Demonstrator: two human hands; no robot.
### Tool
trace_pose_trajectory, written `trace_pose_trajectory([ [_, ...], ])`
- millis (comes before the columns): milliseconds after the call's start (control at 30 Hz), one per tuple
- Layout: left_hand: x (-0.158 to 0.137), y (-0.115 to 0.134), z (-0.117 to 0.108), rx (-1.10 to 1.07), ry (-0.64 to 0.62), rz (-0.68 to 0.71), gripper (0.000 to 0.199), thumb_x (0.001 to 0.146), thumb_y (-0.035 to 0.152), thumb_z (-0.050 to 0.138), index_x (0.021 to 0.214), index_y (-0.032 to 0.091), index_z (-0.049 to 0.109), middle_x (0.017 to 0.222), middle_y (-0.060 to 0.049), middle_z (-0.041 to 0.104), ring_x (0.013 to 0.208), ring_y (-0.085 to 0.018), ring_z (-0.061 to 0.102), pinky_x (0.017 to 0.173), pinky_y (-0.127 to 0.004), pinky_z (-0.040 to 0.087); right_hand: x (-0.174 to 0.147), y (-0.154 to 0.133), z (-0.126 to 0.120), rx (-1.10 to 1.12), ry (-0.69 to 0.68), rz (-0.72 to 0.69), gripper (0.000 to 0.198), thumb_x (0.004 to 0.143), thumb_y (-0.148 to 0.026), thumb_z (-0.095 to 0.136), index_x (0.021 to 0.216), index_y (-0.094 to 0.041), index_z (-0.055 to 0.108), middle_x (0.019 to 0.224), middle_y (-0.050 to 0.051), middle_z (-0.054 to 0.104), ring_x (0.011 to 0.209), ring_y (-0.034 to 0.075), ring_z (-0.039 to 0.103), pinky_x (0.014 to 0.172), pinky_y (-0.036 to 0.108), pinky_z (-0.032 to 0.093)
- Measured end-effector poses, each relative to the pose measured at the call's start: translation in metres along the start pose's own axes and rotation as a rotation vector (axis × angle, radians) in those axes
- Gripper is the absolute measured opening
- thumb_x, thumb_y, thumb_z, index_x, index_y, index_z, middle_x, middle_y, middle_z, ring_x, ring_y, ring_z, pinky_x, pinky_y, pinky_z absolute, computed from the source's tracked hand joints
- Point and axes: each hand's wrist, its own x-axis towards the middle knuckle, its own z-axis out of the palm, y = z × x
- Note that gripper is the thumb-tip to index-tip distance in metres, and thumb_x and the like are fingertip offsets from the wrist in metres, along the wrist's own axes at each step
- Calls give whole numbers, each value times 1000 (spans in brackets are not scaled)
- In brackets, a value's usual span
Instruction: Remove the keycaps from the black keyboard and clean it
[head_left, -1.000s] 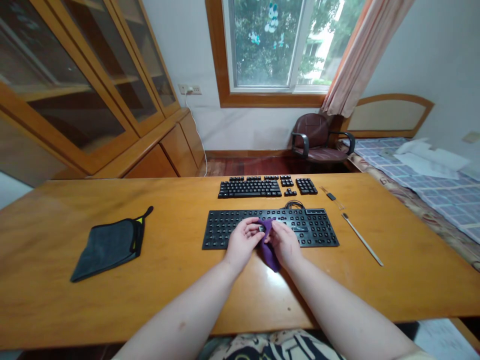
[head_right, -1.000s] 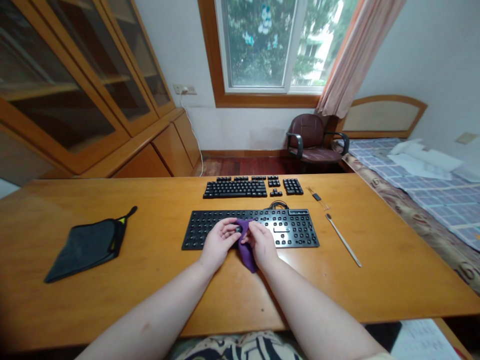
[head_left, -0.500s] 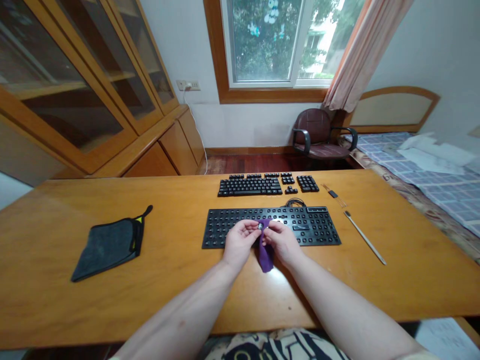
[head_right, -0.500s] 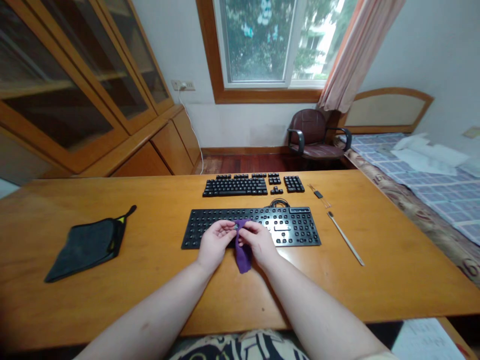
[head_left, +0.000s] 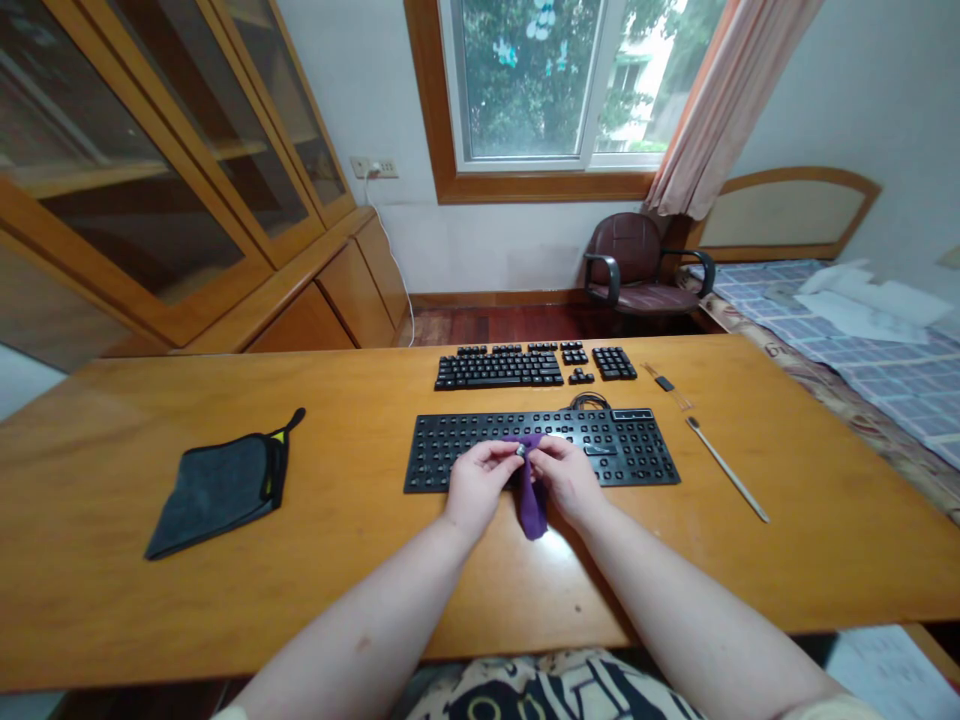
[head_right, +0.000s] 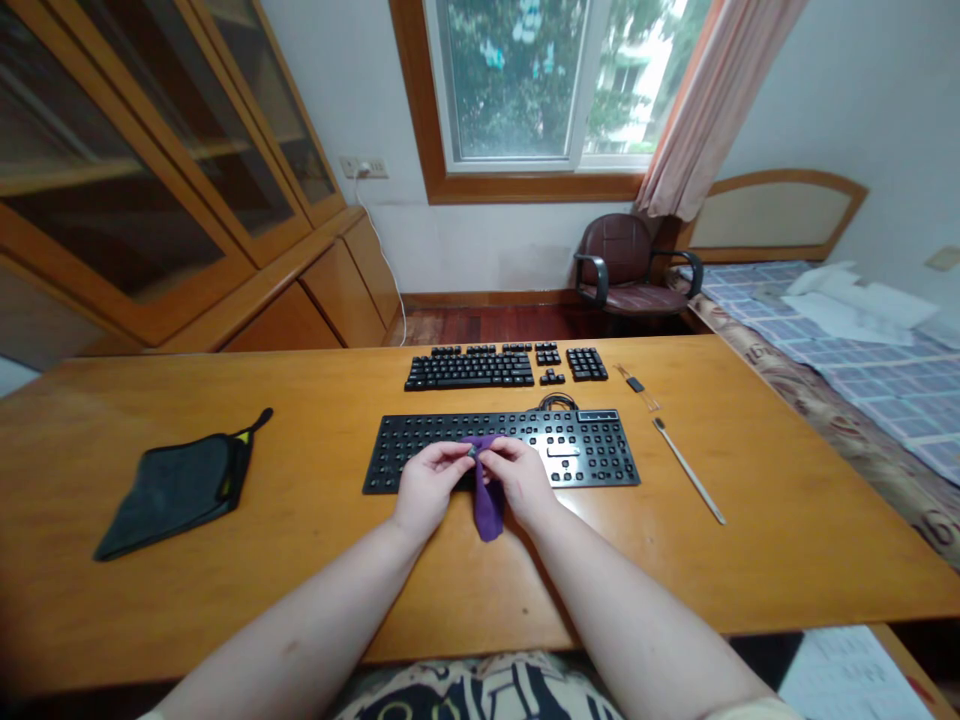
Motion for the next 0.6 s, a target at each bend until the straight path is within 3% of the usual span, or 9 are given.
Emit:
trace_pose_trajectory([
  [100, 0, 1, 0, 7, -2, 3, 17, 65, 21, 70, 81, 14, 69, 81, -5, 72, 74, -17, 68, 74, -30, 56, 0, -1, 0, -39, -4, -13, 17, 64, -28, 72, 77, -18, 70, 64, -1, 61, 55, 11, 53, 53, 24, 45],
  [233, -1, 2, 1, 21, 0, -13, 18, 64, 21, 69, 81, 14, 70, 80, -5, 73, 71, -17, 68, 72, -31, 56, -1, -4, 1, -102, 28, -16, 13, 66, -30, 71, 67, -17, 67, 60, -1, 59, 53, 12, 54, 54, 25, 46],
  [367, 0, 1, 1, 61, 8, -18, 19, 65, 21, 69, 83, 15, 71, 80, -5, 73, 72, -18, 68, 73, -31, 56, 0, -2, 1, -21, 51, 37, 17, 67, -33, 71, 68, -18, 63, 57, -2, 60, 51, 12, 53, 54, 25, 46],
  [600, 3, -3, -4, 240, -5, 154, 18, 70, 21, 66, 87, 18, 72, 91, -5, 71, 86, -18, 66, 84, -32, 52, 2, -4, 3, 28, 6, 76, 21, 62, -29, 75, 80, -18, 69, 71, 0, 66, 61, 12, 57, 63, 26, 48],
])
